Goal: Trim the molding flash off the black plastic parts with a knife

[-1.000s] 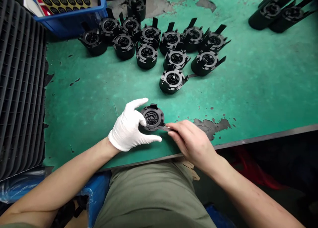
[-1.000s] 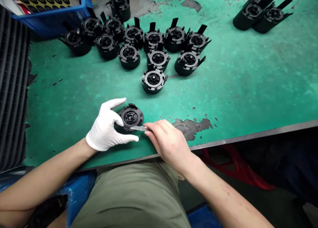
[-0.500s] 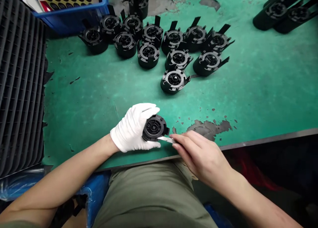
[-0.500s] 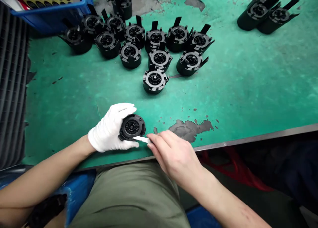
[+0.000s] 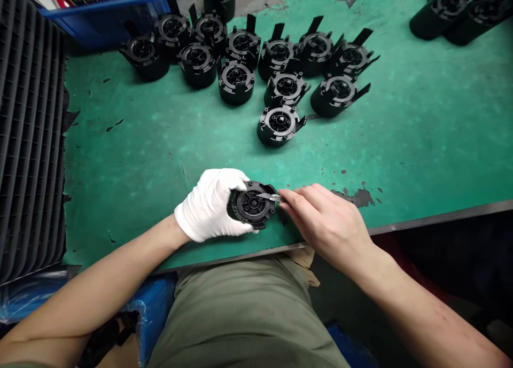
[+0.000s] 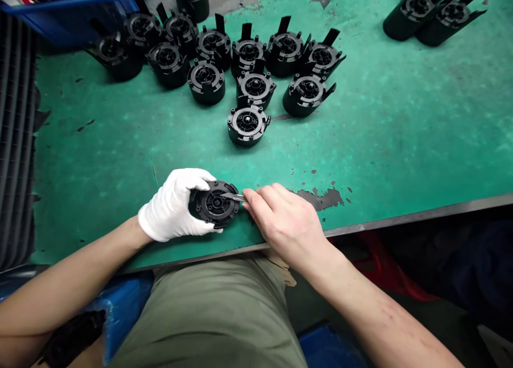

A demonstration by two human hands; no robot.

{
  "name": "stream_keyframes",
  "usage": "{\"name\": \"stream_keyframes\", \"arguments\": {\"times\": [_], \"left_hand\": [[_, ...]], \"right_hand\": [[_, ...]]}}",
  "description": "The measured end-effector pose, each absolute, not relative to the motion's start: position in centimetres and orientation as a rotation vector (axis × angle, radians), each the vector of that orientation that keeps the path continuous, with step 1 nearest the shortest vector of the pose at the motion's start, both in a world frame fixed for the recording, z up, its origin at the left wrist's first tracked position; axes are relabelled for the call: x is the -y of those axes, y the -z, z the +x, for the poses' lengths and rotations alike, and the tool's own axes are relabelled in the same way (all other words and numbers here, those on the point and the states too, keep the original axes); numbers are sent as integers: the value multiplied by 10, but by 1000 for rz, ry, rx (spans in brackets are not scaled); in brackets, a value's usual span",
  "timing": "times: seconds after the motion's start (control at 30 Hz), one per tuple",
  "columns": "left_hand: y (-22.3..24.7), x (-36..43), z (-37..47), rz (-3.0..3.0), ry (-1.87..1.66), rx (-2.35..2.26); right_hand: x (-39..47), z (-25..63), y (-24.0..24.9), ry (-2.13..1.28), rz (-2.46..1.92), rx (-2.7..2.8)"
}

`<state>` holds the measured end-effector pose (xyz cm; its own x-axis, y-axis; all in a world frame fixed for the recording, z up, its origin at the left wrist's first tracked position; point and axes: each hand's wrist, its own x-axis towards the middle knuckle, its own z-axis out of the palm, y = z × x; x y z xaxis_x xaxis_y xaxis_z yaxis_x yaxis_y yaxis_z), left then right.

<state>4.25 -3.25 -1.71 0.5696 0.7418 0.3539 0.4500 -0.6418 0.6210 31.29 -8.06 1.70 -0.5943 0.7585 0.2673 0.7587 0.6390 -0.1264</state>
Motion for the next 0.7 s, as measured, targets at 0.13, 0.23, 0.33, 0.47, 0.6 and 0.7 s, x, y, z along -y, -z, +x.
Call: {"name": "stream_keyframes", "arguments": {"times": [0.13, 0.23, 0.33, 0.47, 0.6, 0.7], "left_hand": [[18, 32, 41, 2412, -881, -904], [21, 32, 38, 2465, -909, -866], [22, 33, 38, 2478, -901, -870], [22, 33, 38, 2483, -905, -865], [22, 33, 37, 2489, -899, -871], [22, 33, 37, 2489, -905, -868]], "right_hand": [[76, 311, -20, 20, -1205, 2592], [74, 310, -21, 19, -1188, 2607], [72, 311, -21, -10, -1173, 2615], [70, 313, -21, -37, -1153, 2629], [67, 316, -23, 47, -1108, 2690], [65, 318, -25, 106, -1056, 2728]]}}
